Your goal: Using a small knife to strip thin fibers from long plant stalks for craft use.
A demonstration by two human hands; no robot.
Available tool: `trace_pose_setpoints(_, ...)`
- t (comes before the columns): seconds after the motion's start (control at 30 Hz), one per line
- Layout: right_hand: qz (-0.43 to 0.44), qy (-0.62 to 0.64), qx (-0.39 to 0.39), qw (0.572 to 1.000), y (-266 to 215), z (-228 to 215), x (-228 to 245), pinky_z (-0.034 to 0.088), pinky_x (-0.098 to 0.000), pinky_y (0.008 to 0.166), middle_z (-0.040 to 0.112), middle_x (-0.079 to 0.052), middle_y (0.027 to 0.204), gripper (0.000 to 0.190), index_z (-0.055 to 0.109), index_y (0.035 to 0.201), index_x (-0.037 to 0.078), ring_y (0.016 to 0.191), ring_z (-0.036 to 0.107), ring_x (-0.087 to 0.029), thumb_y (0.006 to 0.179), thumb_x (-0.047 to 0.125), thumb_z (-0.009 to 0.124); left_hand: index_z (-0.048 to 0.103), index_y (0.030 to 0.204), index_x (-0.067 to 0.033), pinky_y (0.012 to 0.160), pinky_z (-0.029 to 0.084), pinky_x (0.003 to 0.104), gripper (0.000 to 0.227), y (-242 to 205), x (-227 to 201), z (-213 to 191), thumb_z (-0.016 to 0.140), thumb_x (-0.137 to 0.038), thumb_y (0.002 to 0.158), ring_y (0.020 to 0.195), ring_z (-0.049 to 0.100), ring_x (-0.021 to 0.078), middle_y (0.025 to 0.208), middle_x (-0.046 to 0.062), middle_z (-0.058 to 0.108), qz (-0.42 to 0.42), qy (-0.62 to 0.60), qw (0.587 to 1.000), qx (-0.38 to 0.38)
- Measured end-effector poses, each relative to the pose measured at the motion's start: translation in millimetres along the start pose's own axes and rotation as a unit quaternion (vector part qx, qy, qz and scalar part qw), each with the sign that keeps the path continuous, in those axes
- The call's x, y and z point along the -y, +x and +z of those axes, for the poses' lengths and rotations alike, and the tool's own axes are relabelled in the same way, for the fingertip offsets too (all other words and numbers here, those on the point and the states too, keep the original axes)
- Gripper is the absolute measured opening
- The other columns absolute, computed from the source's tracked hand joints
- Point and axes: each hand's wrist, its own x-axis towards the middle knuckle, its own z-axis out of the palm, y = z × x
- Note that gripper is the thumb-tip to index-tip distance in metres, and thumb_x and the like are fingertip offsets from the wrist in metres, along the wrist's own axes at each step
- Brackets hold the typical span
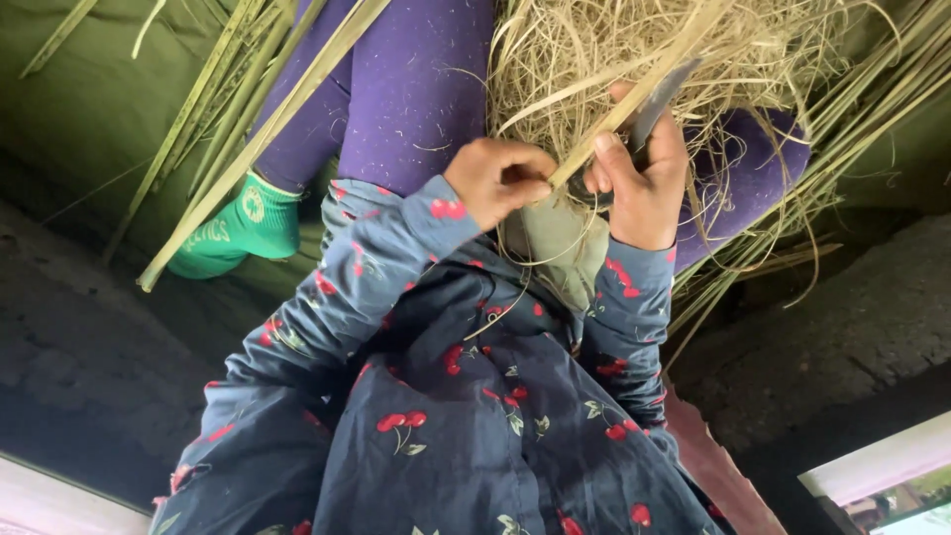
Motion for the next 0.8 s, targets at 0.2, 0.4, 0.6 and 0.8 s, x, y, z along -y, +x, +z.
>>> trace_pose_setpoints(0.2, -0.100, 0.011, -0.043, 0.994, -4, -9, -14, 0.041, -0.0215, 0.042, 0.051, -0.012, 0.081, 0.034, 0.038, 0.116, -0.002, 0.045, 0.038, -0.006, 0.082, -0.005, 0.042, 0.054, 0.087, -0.0167, 0.055, 0.050, 0.034, 0.019, 5, 20, 38, 0.063, -0.020, 0.071, 0.063, 0.061, 0.0231, 0.073, 0.002, 0.061, 0.080, 0.328, 0.932, -0.134)
trace_pose_setpoints(0.4, -0.174, -0.080, -0.030, 0.981, -11, -15, 14, 0.037, -0.0198, 0.039, 0.054, -0.013, 0.078, 0.040, 0.028, 0.122, 0.007, 0.043, 0.038, -0.008, 0.086, -0.007, 0.039, 0.053, 0.085, -0.0191, 0.052, 0.050, 0.030, 0.013, 2, 11, 50, 0.059, -0.022, 0.073, 0.063, 0.060, 0.0202, 0.075, -0.002, 0.056, 0.093, 0.446, 0.880, -0.138)
trace_pose_setpoints(0.6, -0.184, -0.089, 0.007, 0.979, -7, -5, 19, 0.037, -0.0184, 0.041, 0.054, -0.012, 0.075, 0.025, 0.034, 0.112, 0.001, 0.042, 0.039, -0.008, 0.088, 0.001, 0.039, 0.050, 0.084, -0.0203, 0.053, 0.050, 0.032, 0.009, 11, 24, 57, 0.050, -0.027, 0.078, 0.063, 0.061, 0.0219, 0.073, 0.000, 0.056, 0.057, 0.479, 0.862, -0.153)
trace_pose_setpoints(0.8, -0.188, -0.257, -0.056, 0.946, -8, -21, 49, 0.035, -0.0224, 0.038, 0.055, -0.009, 0.075, 0.019, 0.049, 0.106, 0.000, 0.046, 0.042, -0.011, 0.089, -0.007, 0.045, 0.043, 0.107, -0.0059, 0.050, 0.050, 0.033, 0.036, 8, 1, 57, 0.054, -0.008, 0.073, 0.055, 0.058, 0.0263, 0.090, 0.011, 0.054, 0.085, 0.342, 0.930, -0.104)
